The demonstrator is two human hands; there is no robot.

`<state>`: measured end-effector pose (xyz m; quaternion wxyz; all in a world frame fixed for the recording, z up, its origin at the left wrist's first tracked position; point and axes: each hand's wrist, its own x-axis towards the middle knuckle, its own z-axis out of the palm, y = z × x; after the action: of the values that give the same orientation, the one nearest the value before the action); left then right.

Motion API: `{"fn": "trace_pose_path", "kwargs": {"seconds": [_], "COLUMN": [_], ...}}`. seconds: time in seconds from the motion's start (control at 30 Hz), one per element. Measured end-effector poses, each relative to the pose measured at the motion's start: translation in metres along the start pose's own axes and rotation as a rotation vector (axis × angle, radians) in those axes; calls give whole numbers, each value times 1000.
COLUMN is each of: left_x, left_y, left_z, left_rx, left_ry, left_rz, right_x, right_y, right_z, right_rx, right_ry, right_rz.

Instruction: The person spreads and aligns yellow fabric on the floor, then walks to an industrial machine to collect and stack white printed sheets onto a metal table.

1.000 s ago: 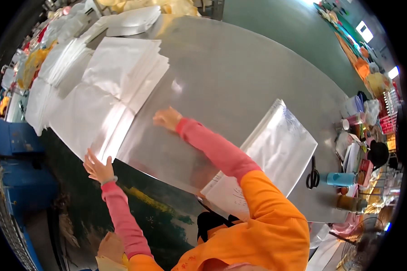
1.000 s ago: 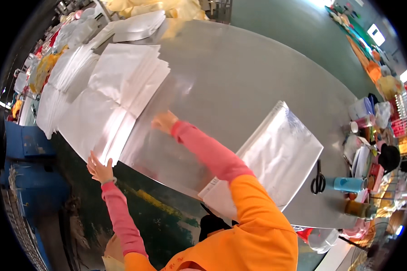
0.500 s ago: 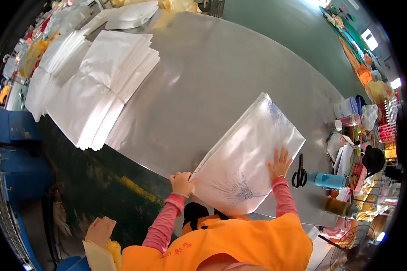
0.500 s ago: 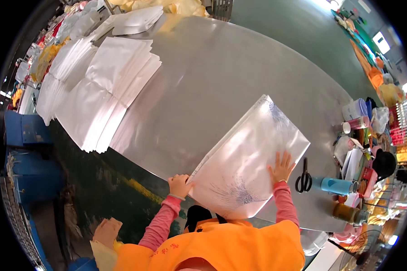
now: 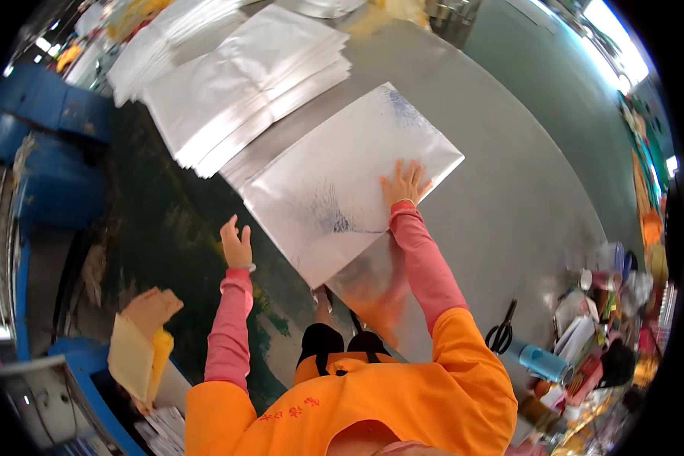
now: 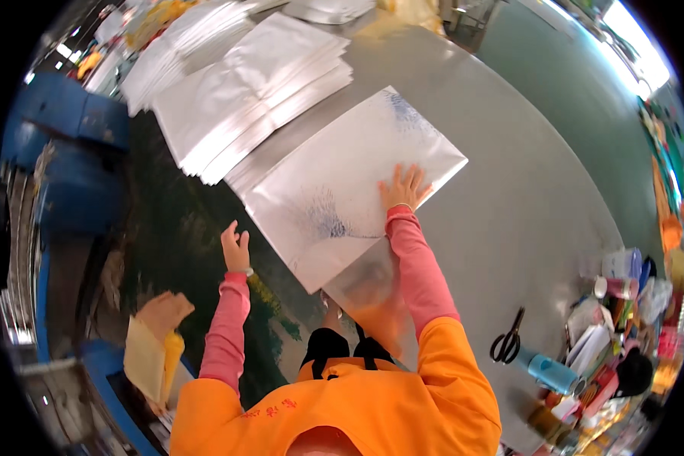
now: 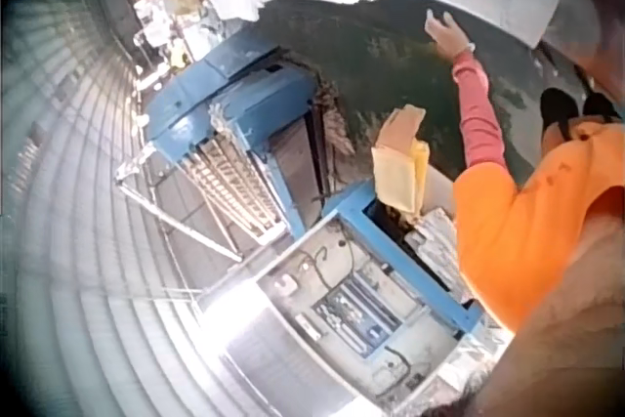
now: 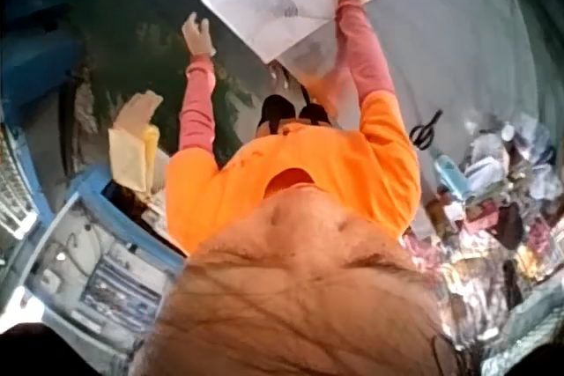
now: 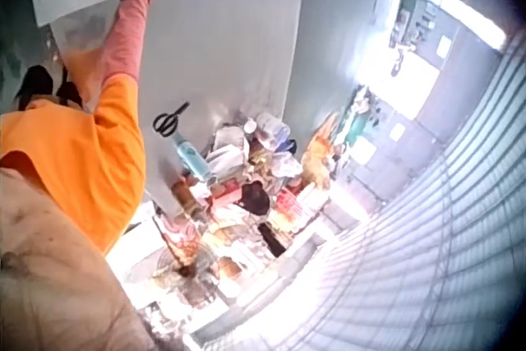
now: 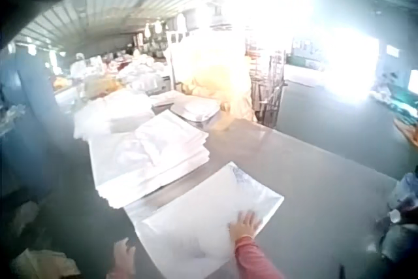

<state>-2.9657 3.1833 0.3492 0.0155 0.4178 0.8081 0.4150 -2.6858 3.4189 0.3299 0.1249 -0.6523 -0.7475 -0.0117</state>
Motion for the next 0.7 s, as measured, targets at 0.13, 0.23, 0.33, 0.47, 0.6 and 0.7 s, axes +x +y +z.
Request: {"fn": "trace_pose_path", "kwargs": {"seconds": [0.13,0.23,0.33,0.47,0.6,0.7], "left_x": [-132,-284,-446,-543,-585,-603], "left_y": [-48,-91,-125,-113,-121,-131], "left_z": [-51,-85,-123,-150,-164,-198], "left_rx": [28,290,573,142,-516,-998], "left_ry": [-81,-110,-289,-314,463,1115], "left_rz": [-291,-559,-931,-1446,-1652,-1573], "right_x": [-53,-145,-221,-286,-329,-351], "right_y": [-53,-99,-126,-116,-70,-31], "right_z": [5,-8,-40,-30,-4,11], "right_rx": [119,202,441,515,692,580], "right_ry": [-59,-136,-246,-453,-1050,-1261], "right_rz": [-389,-787,-1109,-1351,-1086,-995]}}
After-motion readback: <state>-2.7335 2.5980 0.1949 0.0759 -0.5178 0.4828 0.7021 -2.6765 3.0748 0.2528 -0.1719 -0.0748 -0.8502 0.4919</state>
